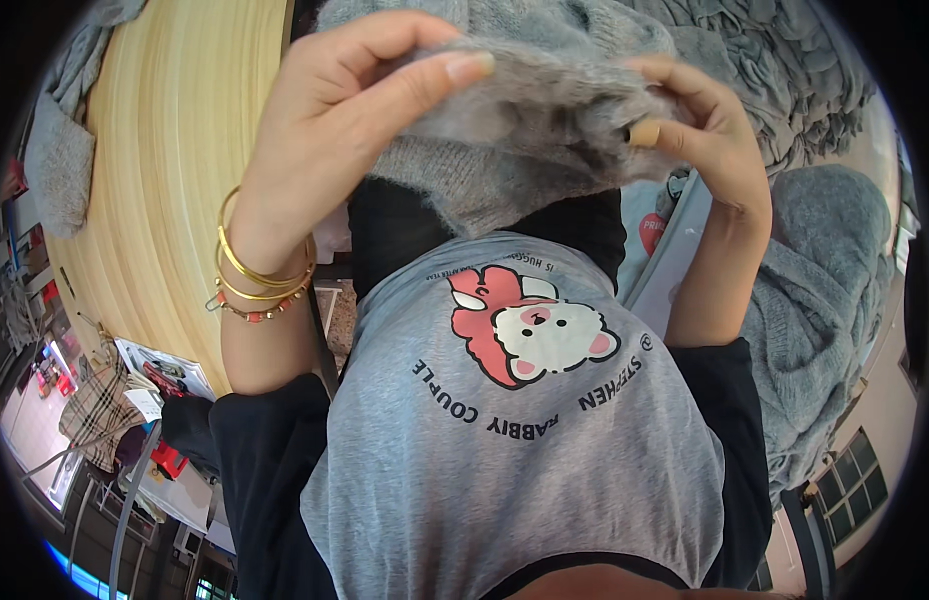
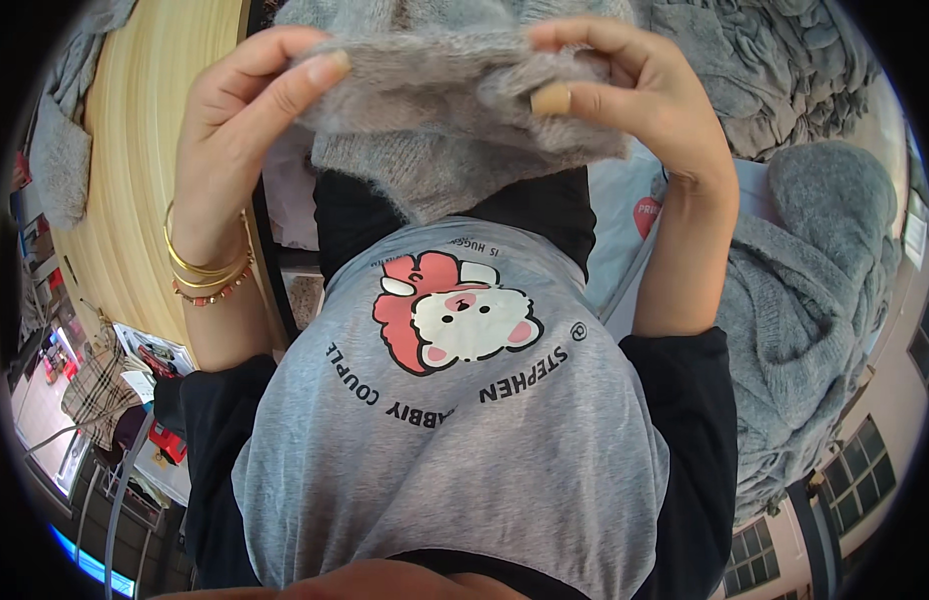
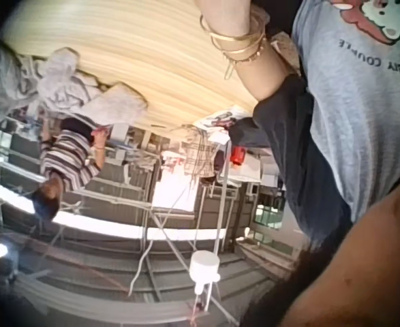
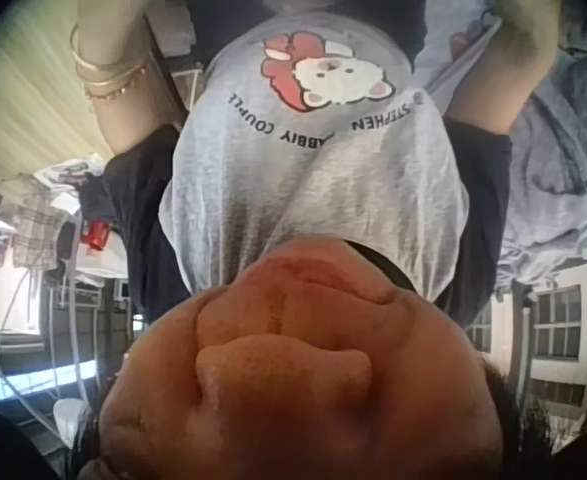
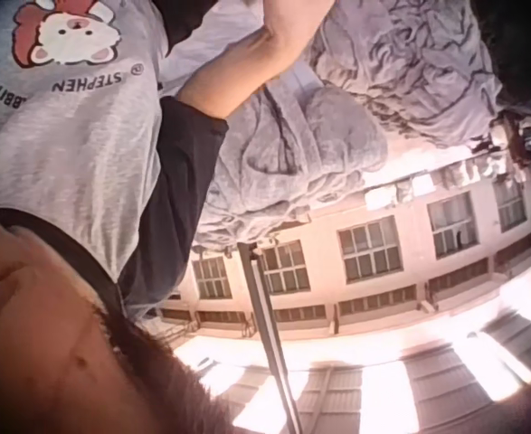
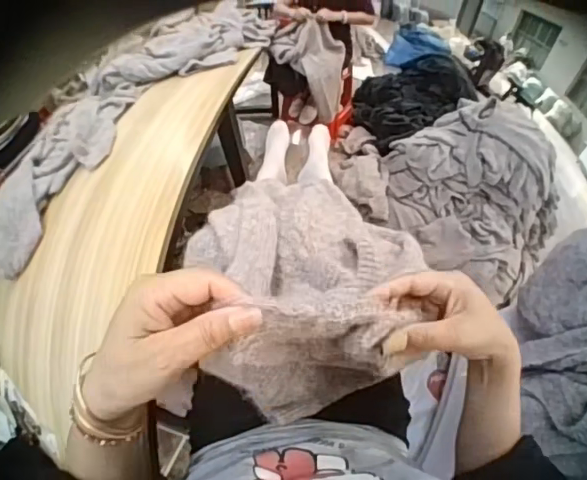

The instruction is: Applying small silver labels or tags to fuzzy gray garments on a production table.

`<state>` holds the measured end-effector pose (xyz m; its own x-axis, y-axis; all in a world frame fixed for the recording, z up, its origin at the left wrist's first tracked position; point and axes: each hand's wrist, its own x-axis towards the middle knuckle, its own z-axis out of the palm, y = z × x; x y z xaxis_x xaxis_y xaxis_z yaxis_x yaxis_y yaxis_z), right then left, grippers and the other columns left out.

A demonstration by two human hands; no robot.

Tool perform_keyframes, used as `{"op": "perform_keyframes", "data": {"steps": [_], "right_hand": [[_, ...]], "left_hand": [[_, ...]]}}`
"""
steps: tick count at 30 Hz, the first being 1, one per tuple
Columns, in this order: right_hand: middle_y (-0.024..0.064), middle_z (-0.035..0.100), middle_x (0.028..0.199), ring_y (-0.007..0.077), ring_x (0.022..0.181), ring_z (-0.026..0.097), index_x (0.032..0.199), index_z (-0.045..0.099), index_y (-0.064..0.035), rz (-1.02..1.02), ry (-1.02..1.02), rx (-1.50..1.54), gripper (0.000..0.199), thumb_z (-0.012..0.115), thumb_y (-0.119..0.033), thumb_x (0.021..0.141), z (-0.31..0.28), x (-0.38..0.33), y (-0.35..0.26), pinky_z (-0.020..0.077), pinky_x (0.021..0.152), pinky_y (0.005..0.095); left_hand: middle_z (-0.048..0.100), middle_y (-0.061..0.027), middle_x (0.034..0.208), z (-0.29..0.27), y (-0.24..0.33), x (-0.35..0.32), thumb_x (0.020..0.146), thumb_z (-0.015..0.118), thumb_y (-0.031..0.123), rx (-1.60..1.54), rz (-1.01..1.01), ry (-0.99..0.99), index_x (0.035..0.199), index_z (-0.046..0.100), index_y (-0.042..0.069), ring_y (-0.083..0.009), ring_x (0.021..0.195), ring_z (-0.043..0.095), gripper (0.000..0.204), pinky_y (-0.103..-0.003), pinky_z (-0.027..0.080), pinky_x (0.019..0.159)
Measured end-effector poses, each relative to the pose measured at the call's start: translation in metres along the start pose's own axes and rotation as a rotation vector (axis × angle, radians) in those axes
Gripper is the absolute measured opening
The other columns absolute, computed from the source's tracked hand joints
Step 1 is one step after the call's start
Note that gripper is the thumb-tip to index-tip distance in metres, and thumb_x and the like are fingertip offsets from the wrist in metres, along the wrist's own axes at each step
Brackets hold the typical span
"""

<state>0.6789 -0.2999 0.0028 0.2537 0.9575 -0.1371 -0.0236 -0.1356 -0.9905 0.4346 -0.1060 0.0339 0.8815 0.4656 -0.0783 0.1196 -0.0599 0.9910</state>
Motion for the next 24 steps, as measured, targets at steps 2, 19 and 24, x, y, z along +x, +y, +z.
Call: {"op": "perform_keyframes", "data": {"steps": [2, 19, 24], "right_hand": [[-0.0002, 0.065, 0.088, 0.0051, 0.075, 0.060, 0.101, 0.067, 0.0004, 0.045, -0.125, -0.062, 0.018, 0.072, 0.000, 0.083, -0.007, -0.002, 0.003, 0.0470, 0.062, 0.0208], [0.0050, 0.068, 0.101, 0.0110, 0.093, 0.063, 0.115, 0.066, -0.0014, -0.355, 0.567, 0.042, 0.023, 0.066, -0.007, 0.093, -0.010, -0.028, -0.004, 0.0470, 0.079, 0.0194], [0.0089, 0.065, 0.096, 0.0173, 0.092, 0.061, 0.114, 0.069, 0.0036, -0.435, 0.097, -0.521, 0.030, 0.064, 0.002, 0.084, 0.019, -0.024, -0.045, 0.0456, 0.081, 0.0264]], "left_hand": [[0.066, 0.0028, 0.090, -0.014, 0.003, 0.003, 0.095, 0.066, 0.010, 0.098, 0.024, 0.000, 0.102, 0.069, 0.000, -0.0044, 0.084, 0.058, 0.013, -0.020, 0.044, 0.076], [0.067, 0.0028, 0.087, 0.006, -0.005, 0.015, 0.091, 0.071, 0.007, -0.306, -0.021, 0.052, 0.103, 0.068, 0.001, 0.0001, 0.074, 0.054, 0.014, -0.015, 0.040, 0.065], [0.072, -0.0023, 0.090, 0.036, 0.006, 0.014, 0.087, 0.072, 0.000, -0.321, 0.055, 0.061, 0.099, 0.068, -0.001, -0.0015, 0.077, 0.063, 0.013, -0.017, 0.047, 0.062]]}}
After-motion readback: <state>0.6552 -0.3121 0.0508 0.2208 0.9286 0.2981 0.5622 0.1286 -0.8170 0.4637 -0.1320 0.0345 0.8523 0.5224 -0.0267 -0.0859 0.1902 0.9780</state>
